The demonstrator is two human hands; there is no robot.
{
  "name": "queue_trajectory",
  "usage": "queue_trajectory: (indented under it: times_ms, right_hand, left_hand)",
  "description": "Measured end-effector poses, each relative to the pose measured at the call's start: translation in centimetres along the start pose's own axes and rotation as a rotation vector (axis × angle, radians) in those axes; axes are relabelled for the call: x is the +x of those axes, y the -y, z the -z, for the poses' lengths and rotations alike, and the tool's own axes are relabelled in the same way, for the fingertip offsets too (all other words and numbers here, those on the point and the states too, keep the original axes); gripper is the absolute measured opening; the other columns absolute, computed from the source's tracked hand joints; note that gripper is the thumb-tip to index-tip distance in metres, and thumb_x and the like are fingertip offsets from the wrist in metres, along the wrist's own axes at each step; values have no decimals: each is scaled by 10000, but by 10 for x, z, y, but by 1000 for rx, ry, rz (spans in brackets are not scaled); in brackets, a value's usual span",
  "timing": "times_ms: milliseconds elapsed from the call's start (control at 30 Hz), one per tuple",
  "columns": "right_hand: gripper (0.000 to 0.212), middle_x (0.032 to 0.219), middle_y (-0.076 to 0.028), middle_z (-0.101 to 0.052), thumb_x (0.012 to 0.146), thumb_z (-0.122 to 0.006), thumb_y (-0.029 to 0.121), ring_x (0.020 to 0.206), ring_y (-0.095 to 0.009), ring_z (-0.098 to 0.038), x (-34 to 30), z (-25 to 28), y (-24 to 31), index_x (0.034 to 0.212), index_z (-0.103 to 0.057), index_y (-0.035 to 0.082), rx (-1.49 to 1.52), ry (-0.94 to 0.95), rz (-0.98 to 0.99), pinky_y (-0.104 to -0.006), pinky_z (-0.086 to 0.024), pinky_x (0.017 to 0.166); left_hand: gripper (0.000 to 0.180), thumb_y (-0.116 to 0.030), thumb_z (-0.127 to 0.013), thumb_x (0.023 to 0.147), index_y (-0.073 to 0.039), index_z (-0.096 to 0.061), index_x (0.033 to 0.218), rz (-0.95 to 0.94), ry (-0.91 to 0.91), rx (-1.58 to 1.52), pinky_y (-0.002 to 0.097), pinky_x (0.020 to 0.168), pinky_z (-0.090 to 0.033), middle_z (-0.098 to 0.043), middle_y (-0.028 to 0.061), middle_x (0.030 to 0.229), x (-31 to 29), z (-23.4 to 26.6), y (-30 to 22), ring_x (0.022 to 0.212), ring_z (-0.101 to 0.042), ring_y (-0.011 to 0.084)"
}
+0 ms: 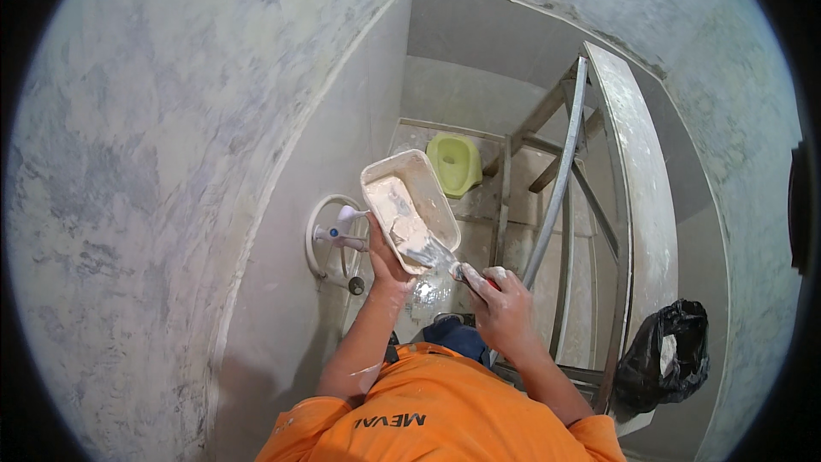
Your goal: The person applies plaster to a wall using a putty knife, then scoops more material from a bag into a plastic container.
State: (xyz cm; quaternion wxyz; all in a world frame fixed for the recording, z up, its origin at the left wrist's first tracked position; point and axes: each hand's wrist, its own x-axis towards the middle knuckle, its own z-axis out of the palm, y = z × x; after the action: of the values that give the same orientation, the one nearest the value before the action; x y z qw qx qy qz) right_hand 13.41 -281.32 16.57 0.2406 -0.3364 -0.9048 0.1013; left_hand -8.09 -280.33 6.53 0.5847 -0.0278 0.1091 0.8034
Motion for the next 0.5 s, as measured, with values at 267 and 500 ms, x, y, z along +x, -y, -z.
queue_trajectory:
  times_ms: [267, 500]
  right_hand:
    - [367, 976, -136, -646, 865, -662, 92, 748, -349, -688, 22, 25, 7, 1230, -697, 116, -42, 137, -98, -462, -562, 689]
    - [315, 933, -278, -697, 861, -640, 92, 916, -437, -686, 37, 43, -46, 1156, -721, 15, 345, 362, -169, -490, -556, 808]
  left_hand:
    - [774, -680, -427, 1011, -107, -414, 1531, 66, 186, 157, 515, 1078, -482, -541, 130, 1453, 12, 15, 15, 1294, -562, 336]
    - [786, -672, -449, 1007, -76, -419, 1519, 42, -34, 270, 509, 1078, -485, -542, 154, 1450, 9, 7, 53, 1290, -566, 346]
